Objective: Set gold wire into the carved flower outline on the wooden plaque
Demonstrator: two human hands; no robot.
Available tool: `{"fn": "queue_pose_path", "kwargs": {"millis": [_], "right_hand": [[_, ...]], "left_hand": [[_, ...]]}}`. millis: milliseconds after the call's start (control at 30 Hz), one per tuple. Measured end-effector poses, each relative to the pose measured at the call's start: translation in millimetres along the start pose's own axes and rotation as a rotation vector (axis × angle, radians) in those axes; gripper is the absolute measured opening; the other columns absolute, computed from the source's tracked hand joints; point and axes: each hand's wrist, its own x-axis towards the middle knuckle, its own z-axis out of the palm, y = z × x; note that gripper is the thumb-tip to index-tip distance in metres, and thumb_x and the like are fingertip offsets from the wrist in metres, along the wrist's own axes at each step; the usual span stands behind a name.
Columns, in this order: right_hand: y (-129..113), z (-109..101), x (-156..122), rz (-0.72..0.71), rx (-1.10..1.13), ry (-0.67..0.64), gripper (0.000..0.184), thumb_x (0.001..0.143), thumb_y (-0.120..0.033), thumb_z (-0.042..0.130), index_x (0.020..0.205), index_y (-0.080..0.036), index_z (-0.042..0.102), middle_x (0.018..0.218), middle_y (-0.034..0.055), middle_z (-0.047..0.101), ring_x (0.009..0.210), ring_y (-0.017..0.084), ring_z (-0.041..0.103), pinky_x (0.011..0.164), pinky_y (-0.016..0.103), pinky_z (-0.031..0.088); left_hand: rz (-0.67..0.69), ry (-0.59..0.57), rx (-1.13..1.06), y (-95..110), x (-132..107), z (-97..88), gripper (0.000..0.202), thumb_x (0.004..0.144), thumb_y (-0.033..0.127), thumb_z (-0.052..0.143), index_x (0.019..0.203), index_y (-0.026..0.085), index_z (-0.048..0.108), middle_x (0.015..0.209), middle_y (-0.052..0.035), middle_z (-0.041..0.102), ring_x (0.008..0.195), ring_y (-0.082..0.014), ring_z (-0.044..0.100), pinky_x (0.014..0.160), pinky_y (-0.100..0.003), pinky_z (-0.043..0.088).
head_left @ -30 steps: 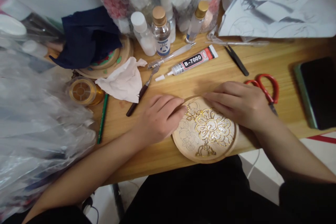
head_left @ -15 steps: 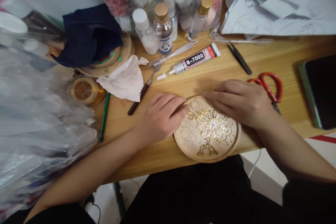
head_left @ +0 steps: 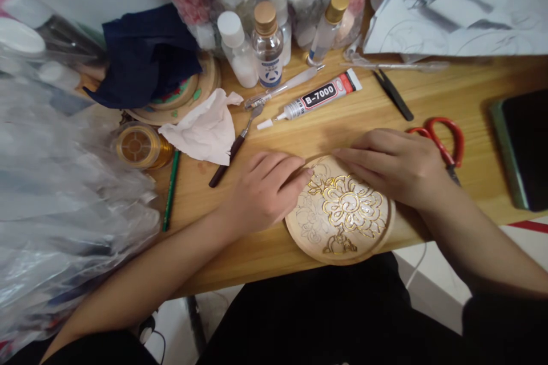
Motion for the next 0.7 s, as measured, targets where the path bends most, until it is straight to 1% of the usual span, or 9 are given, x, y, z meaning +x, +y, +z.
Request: {"fn": "queue_pose_path", "kwargs": {"millis": [167,400,700], "right_hand": [[0.4,0.8,0.6,-0.012,0.002,0.022,0.009,0.090,-0.016,0.060,0.096,-0.018,0.067,0.076,0.0014,0.067,0.066,0.012,0.061,0.054,0.025,0.045],[-1.2,-0.1,2.2,-0.027,-0.031,0.025,0.006,0.088,-0.015,0.064,0.093,-0.016,0.067,0.075,0.0024,0.067,0.064,0.013,0.061,0.052,0.025,0.044],[-0.8,-1.7,1.9,-0.057,-0.043,0.003,0.005,0.089,-0.017,0.062,0.092,-0.017,0.065,0.075,0.0029,0.067,0.066,0.014,0.061,0.054,0.028,0.042]], "left_hand": [[0.008,-0.073,-0.003,-0.8,0.2,-0.9,0.021,0.088,0.016,0.056,0.106,0.011,0.066,0.104,-0.0104,0.069,0.093,-0.0223,0.062,0.079,-0.036,0.049],[0.002,-0.084,0.005,-0.3,1.1,-0.8,0.020,0.090,0.017,0.054,0.106,0.012,0.065,0.104,-0.0102,0.068,0.093,-0.0216,0.061,0.080,-0.035,0.049],[-0.002,-0.079,-0.005,0.0,2.1,-1.8,0.020,0.090,0.017,0.055,0.105,0.012,0.066,0.102,-0.0103,0.068,0.092,-0.0230,0.061,0.078,-0.036,0.049]]}}
